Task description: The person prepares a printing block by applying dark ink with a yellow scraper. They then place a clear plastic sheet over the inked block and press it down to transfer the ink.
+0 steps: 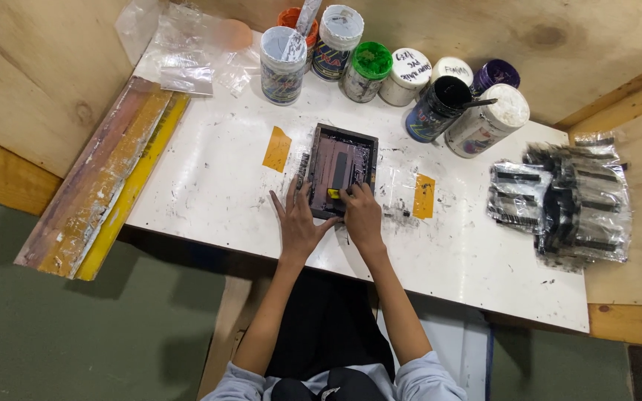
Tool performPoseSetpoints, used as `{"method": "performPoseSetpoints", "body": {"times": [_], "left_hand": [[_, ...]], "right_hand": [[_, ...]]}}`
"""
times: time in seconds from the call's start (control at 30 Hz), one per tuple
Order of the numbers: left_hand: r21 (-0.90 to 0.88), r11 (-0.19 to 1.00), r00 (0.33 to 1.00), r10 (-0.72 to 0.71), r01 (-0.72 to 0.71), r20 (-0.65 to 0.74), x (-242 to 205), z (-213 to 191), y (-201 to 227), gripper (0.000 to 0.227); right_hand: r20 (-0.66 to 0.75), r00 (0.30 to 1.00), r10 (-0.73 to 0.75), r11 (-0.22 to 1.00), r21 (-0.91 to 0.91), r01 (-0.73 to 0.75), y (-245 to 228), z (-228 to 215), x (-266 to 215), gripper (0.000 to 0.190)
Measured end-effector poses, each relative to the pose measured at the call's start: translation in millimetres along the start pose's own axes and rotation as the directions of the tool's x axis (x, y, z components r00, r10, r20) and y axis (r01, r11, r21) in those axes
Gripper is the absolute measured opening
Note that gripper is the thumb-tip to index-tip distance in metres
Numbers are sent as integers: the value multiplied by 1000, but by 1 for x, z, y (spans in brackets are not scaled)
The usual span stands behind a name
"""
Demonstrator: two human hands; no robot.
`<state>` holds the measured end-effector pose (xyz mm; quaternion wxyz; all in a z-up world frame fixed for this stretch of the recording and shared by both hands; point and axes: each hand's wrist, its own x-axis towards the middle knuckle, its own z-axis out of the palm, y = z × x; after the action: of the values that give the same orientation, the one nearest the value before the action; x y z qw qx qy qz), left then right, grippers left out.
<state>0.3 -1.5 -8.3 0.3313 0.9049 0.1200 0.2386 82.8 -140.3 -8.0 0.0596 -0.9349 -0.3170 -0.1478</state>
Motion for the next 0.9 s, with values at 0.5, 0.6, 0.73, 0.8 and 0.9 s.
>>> {"method": "performPoseSetpoints", "body": {"times": [0.5,0.6,0.73,0.8,0.9], "left_hand": [[182,972,989,146,-147,19,-12,8,-1,82],[178,971,987,160,-158,3,-13,5,4,78],[174,971,986,167,-167,11,-11,5,4,79],[208,964,986,159,-165,45,-12,5,5,84],[163,974,985,145,-158,89,-10,7,2,92]], "right_hand": [[28,998,56,992,108,-59,4,-6,-4,22],[35,990,135,973,182,-139,24,3,4,21],[12,993,119,971,206,-119,32,-21,15,19],[50,991,122,967,220,-130,36,-22,17,17],[129,990,59,979,187,-83,37,-25,20,15]]}}
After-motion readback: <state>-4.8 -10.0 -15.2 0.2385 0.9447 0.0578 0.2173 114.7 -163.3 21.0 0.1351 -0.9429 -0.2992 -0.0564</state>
